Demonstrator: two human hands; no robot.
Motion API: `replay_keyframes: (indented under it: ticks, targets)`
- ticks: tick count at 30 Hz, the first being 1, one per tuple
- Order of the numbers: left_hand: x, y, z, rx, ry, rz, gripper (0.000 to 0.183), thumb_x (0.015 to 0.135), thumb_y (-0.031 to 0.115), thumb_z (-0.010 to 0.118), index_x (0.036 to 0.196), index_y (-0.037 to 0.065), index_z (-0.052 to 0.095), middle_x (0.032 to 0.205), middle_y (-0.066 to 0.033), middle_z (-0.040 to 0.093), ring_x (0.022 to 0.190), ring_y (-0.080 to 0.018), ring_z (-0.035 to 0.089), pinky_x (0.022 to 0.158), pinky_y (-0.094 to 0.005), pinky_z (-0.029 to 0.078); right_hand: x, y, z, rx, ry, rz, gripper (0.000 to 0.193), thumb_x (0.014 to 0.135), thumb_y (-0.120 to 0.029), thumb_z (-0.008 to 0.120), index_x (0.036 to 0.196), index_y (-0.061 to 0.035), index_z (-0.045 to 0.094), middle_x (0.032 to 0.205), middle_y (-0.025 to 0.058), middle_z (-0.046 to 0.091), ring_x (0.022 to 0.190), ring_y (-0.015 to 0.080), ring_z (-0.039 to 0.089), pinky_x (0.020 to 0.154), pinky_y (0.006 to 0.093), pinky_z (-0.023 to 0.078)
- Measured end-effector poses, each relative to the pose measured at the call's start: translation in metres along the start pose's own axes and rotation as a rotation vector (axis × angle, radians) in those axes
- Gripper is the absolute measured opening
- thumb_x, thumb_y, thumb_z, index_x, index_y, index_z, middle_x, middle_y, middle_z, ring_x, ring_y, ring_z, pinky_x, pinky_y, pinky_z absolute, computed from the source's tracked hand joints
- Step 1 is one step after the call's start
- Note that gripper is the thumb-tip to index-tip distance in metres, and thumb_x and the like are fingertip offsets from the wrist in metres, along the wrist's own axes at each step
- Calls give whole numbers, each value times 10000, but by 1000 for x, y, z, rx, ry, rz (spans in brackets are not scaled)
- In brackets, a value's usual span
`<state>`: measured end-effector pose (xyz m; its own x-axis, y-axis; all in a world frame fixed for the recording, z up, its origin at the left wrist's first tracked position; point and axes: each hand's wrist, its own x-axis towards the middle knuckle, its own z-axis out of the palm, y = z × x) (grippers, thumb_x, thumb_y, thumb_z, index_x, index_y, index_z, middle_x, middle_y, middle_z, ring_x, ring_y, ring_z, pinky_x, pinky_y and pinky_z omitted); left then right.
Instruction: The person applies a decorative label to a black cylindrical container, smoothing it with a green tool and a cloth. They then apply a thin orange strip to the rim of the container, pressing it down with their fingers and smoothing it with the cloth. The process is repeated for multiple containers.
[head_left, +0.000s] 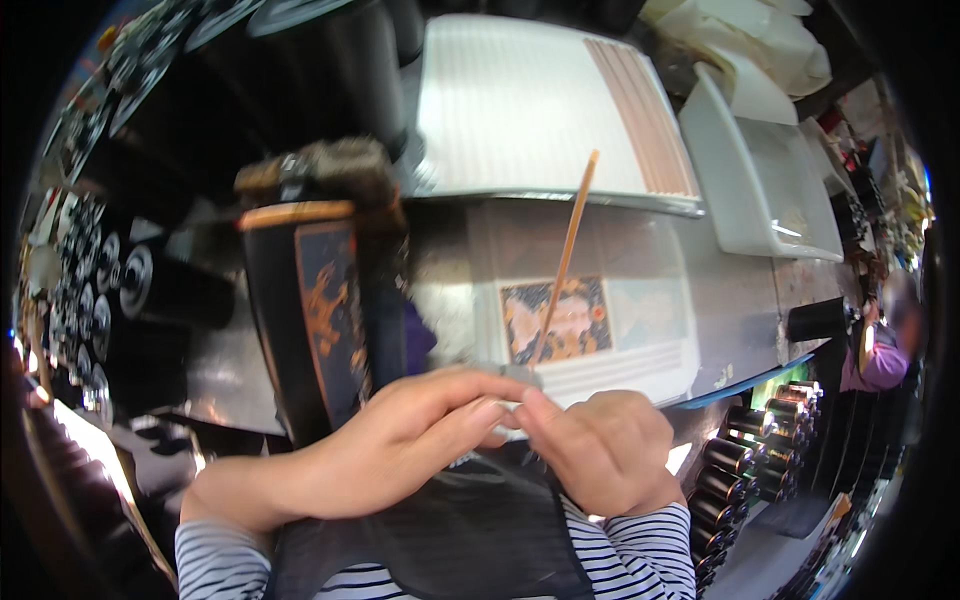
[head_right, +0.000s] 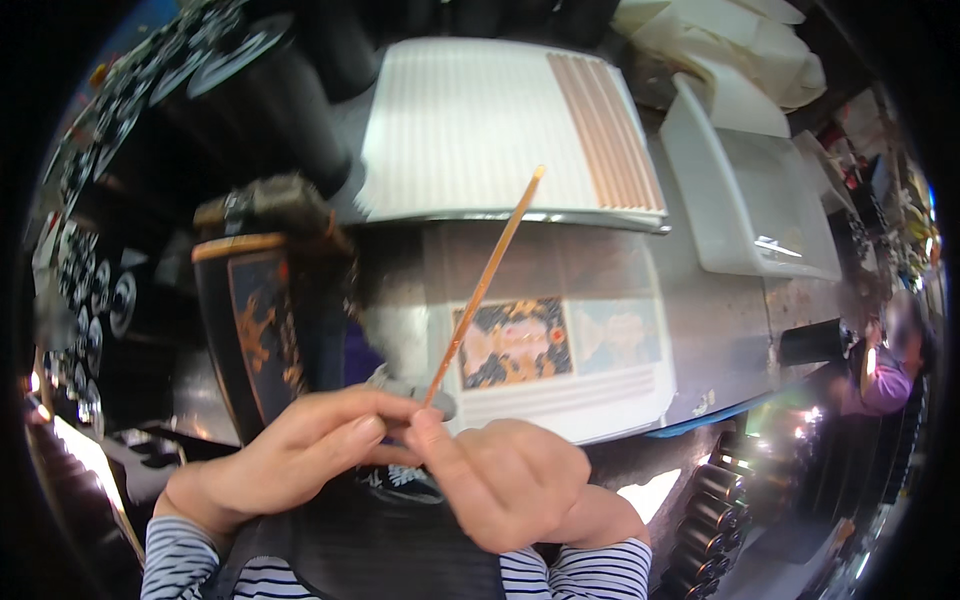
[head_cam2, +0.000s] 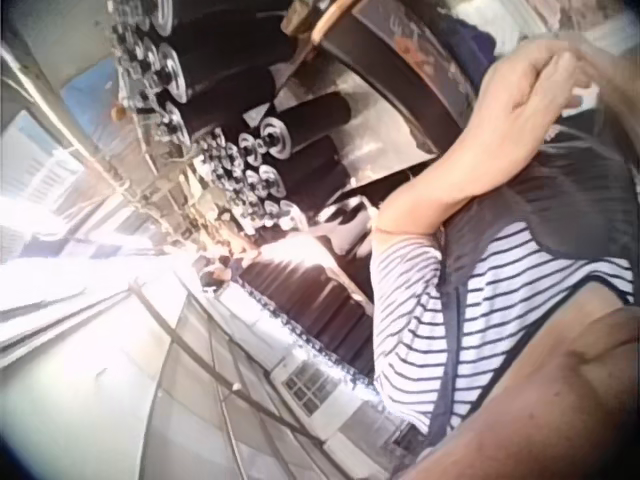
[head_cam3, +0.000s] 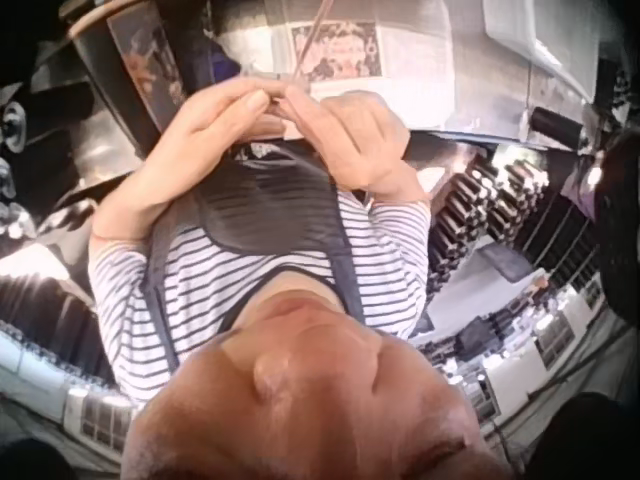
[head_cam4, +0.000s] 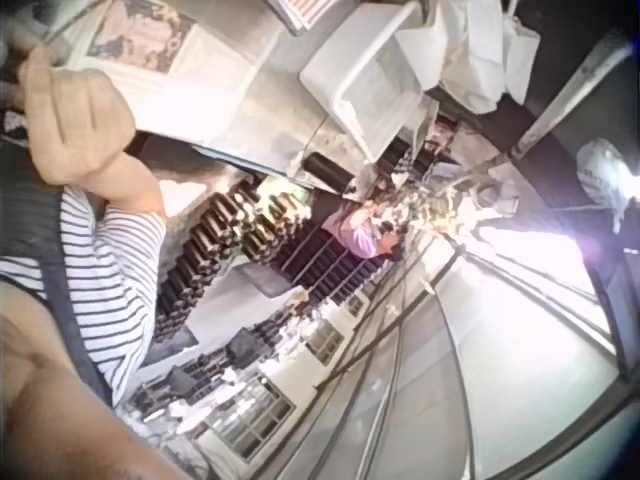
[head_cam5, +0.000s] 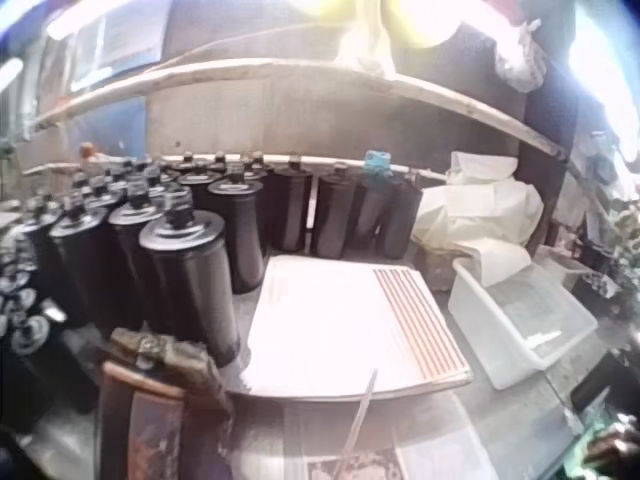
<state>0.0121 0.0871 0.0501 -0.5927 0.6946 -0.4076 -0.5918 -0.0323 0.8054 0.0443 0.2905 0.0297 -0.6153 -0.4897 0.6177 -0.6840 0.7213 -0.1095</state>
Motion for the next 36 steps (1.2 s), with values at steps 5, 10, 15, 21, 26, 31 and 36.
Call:
replay_keyframes:
  ticks: [5,10,15,21,26,31,36]
  targets:
    - [-27,-19,2,363,146,152,144,918,82,564,997,-27,614,913,-81,628,840,-123,611,709,-251,499,-10,-33,-5,264,117,-107,224,778,-143,716,956,-15,670,738,0,595,557,90,509,525,194,440]
    - [-61,-59,8,1667,619,652,157,690,160,626,828,86,611,910,-86,502,844,-242,484,700,-329,423,19,-46,24,671,-310,258,375,826,-133,659,1165,5,572,856,74,664,700,196,612,614,274,468]
    - [-108,-68,-10,1352,711,433,148,661,106,720,788,143,653,899,-84,511,866,-272,457,748,-343,376,22,-66,29,1081,-506,606,118,810,-92,686,899,-18,666,729,47,617,636,121,572,564,234,440]
    - [-111,-87,-41,693,922,532,112,727,125,751,743,76,652,752,-23,577,845,-218,472,782,-314,374,21,-86,52,1074,-369,783,91,791,-63,711,827,-1,654,733,10,622,617,39,533,531,175,398]
    - [-104,-90,-56,743,923,526,154,741,167,745,738,71,625,781,-35,560,872,-227,463,818,-322,366,23,-85,60,1060,-337,844,101,781,-66,730,800,-21,641,708,-22,606,619,9,507,559,143,366]
    - [-101,-91,-69,874,854,555,152,786,106,702,746,33,574,760,-25,537,746,-121,489,713,-236,377,24,-86,66,1052,-318,895,107,784,-69,730,797,-19,636,701,-23,601,615,11,504,558,146,368]
    - [-100,-88,-70,855,864,529,168,771,101,715,725,35,568,754,-22,532,738,-118,483,703,-238,373,26,-86,67,1024,-338,890,119,776,-68,737,790,-18,631,701,-18,597,617,16,504,557,150,368]
